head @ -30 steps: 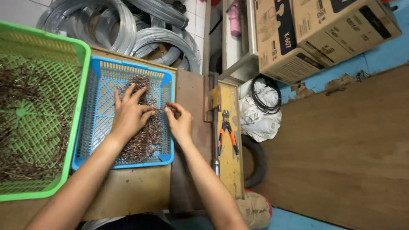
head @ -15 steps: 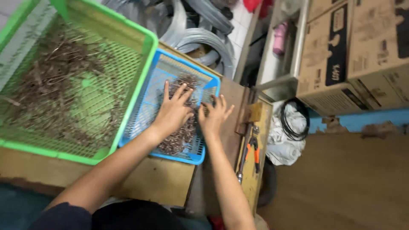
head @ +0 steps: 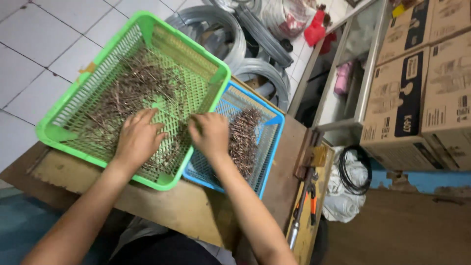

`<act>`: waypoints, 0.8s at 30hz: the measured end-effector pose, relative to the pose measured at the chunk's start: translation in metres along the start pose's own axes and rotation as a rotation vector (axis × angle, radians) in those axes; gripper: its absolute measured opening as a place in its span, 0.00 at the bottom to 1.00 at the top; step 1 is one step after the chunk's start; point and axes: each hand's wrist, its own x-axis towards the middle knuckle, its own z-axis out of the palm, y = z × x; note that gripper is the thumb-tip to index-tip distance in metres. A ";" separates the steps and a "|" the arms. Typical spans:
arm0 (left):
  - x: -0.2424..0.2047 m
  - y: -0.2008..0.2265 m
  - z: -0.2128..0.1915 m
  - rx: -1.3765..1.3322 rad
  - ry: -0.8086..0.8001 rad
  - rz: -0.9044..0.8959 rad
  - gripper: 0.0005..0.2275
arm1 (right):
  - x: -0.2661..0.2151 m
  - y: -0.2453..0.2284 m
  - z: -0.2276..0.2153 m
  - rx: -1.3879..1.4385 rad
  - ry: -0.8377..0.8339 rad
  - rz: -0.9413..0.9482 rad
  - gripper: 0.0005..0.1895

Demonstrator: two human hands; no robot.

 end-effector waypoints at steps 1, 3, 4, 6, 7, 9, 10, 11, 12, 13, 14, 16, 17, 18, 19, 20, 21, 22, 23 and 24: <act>0.003 -0.006 0.003 0.000 0.010 -0.005 0.13 | 0.005 -0.007 0.016 0.000 0.002 -0.011 0.08; 0.011 -0.019 0.009 0.050 -0.052 -0.092 0.22 | 0.020 -0.021 0.051 -0.135 -0.338 0.080 0.12; 0.013 -0.022 0.012 0.050 -0.048 -0.102 0.22 | 0.022 -0.020 0.065 -0.133 -0.341 0.070 0.12; 0.020 -0.027 0.020 0.064 -0.089 -0.117 0.26 | 0.026 -0.016 0.094 -0.239 -0.410 0.130 0.21; 0.019 -0.026 0.015 0.064 -0.085 -0.125 0.26 | 0.030 -0.018 0.099 -0.237 -0.410 0.122 0.21; 0.018 -0.020 0.007 0.039 -0.169 -0.137 0.27 | 0.035 -0.021 0.106 -0.242 -0.420 0.171 0.22; 0.018 -0.020 0.007 0.039 -0.171 -0.135 0.27 | 0.042 -0.026 0.099 -0.242 -0.421 0.174 0.22; 0.018 -0.020 0.006 0.041 -0.165 -0.133 0.26 | 0.048 -0.030 0.091 -0.198 -0.486 0.226 0.20; 0.016 -0.019 0.007 0.043 -0.160 -0.133 0.26 | 0.053 -0.034 0.084 -0.153 -0.552 0.277 0.19; 0.016 -0.017 0.003 0.041 -0.163 -0.133 0.26 | 0.052 -0.033 0.087 -0.153 -0.554 0.280 0.19; 0.017 -0.016 -0.002 0.011 -0.169 -0.147 0.24 | 0.052 -0.033 0.090 -0.139 -0.564 0.318 0.18; 0.019 -0.016 -0.007 -0.017 -0.174 -0.164 0.23 | 0.054 -0.029 0.095 -0.121 -0.573 0.355 0.17; 0.021 -0.017 -0.007 0.003 -0.184 -0.161 0.24 | 0.055 -0.025 0.097 -0.097 -0.573 0.403 0.15; 0.020 -0.015 -0.005 0.019 -0.201 -0.155 0.25 | 0.052 -0.020 0.096 -0.076 -0.578 0.457 0.14; 0.017 -0.014 -0.005 0.017 -0.207 -0.155 0.25 | 0.048 -0.019 0.099 -0.076 -0.582 0.461 0.14; 0.019 -0.014 -0.005 0.024 -0.197 -0.156 0.26 | 0.049 -0.017 0.102 -0.059 -0.583 0.472 0.13; 0.020 -0.014 -0.005 0.031 -0.187 -0.157 0.26 | 0.049 -0.015 0.105 -0.042 -0.585 0.484 0.12; 0.021 -0.015 -0.003 0.032 -0.186 -0.156 0.26 | 0.053 -0.023 0.097 -0.041 -0.583 0.484 0.12; 0.021 -0.015 -0.001 0.038 -0.177 -0.156 0.26 | 0.056 -0.031 0.088 -0.043 -0.578 0.495 0.12; 0.022 -0.015 0.001 0.044 -0.168 -0.156 0.26 | 0.060 -0.039 0.080 -0.044 -0.573 0.505 0.13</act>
